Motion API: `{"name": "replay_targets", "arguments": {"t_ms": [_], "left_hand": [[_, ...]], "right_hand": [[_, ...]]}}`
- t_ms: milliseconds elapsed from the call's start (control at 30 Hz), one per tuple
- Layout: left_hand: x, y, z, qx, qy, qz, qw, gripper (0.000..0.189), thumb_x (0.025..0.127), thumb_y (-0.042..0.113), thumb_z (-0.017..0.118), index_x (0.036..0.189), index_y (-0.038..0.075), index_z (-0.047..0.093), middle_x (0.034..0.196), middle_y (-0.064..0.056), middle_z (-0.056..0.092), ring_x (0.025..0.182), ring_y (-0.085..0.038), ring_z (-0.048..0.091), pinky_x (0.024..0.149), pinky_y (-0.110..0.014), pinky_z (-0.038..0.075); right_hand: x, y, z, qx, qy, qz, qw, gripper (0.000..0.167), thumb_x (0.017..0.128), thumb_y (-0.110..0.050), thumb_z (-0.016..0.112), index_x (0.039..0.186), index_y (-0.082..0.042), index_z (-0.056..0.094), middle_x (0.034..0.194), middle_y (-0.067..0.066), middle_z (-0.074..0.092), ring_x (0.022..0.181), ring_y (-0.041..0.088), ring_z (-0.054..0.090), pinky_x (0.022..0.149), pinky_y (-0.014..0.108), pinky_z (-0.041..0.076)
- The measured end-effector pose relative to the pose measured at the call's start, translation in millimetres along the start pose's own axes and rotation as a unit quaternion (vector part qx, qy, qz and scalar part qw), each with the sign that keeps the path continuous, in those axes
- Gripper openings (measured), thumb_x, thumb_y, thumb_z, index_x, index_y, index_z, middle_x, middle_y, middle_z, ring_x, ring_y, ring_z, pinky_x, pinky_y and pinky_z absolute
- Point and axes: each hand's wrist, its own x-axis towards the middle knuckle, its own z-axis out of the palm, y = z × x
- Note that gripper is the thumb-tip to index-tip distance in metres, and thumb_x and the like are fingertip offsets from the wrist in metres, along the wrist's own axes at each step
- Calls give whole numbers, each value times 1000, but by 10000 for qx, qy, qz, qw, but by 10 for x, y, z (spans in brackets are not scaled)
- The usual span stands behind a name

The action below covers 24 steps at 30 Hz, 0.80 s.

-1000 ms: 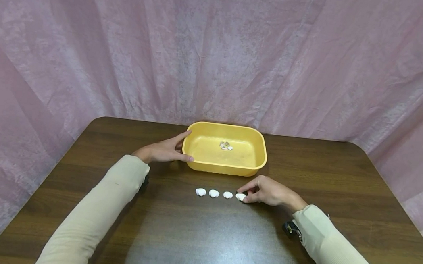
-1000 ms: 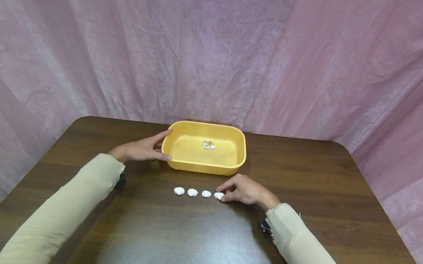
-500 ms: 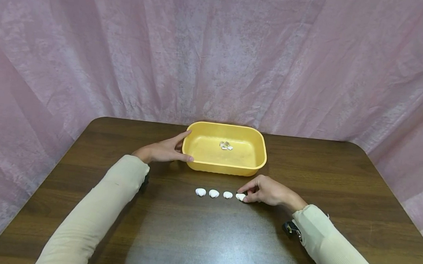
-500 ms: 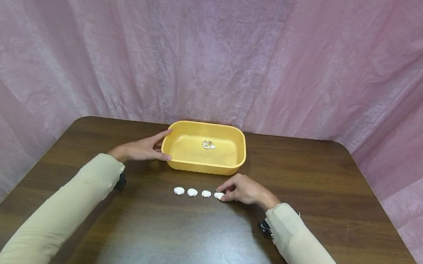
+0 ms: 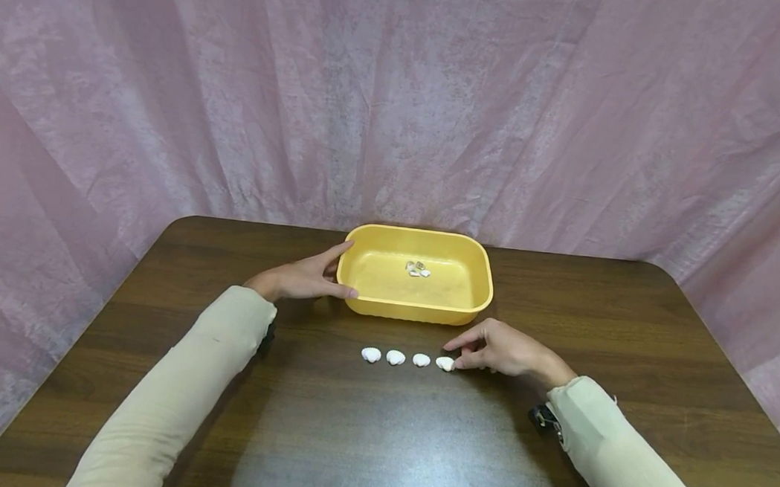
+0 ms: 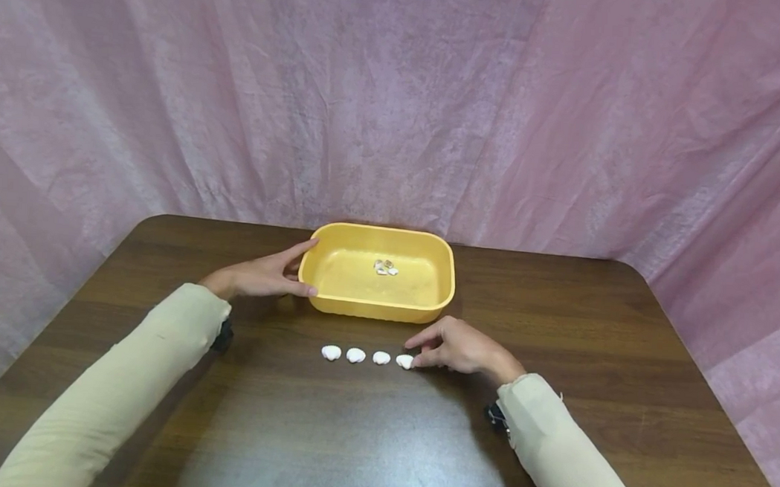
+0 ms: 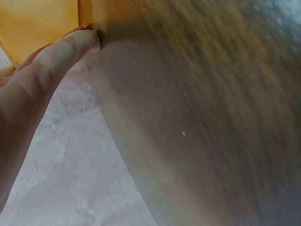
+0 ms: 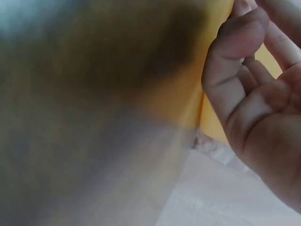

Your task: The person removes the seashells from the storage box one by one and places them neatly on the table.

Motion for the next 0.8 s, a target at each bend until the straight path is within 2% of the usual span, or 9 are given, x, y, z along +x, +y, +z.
{"name": "replay_targets", "arguments": {"t_ms": [300, 433, 567, 633, 800], "left_hand": [[-19, 13, -9, -41, -21, -7, 10000, 108, 92, 29, 75, 161, 21, -7, 157, -18, 34, 143, -32, 37, 115, -49, 29], [-25, 13, -3, -34, -11, -20, 10000, 108, 92, 29, 75, 161, 21, -8, 157, -18, 34, 142, -32, 37, 115, -49, 29], [-19, 6, 1, -54, -26, 8, 10000, 108, 92, 29, 75, 161, 21, -8, 157, -18, 35, 142, -31, 38, 114, -49, 29], [-16, 0, 1, -57, -42, 6, 10000, 109, 92, 31, 75, 161, 21, -8, 156, -18, 36, 142, -31, 38, 114, -49, 29], [-18, 0, 0, -10, -15, -17, 10000, 109, 91, 32, 76, 161, 22, -7, 158, -17, 34, 142, -31, 37, 115, -49, 29]], "right_hand": [[-19, -111, -206, 353, -93, -152, 9992, 30, 92, -12, 72, 117, 5, 71, 72, 8, 61, 57, 12, 52, 50, 30, 49], [25, -170, -274, 591, -123, -88, 9981, 30, 94, -12, 71, 117, 7, 70, 71, 8, 60, 56, 10, 52, 51, 28, 48], [92, -221, -361, 810, -120, -101, 9966, 28, 96, -11, 68, 117, 8, 69, 78, 11, 64, 57, 9, 52, 51, 25, 46], [128, -241, -405, 846, -88, -144, 9963, 27, 97, -10, 67, 116, 8, 70, 83, 13, 66, 57, 9, 52, 52, 25, 46], [220, -294, -491, 814, 15, -158, 9966, 25, 97, -10, 66, 115, 8, 70, 81, 10, 65, 57, 9, 52, 53, 27, 48]]}}
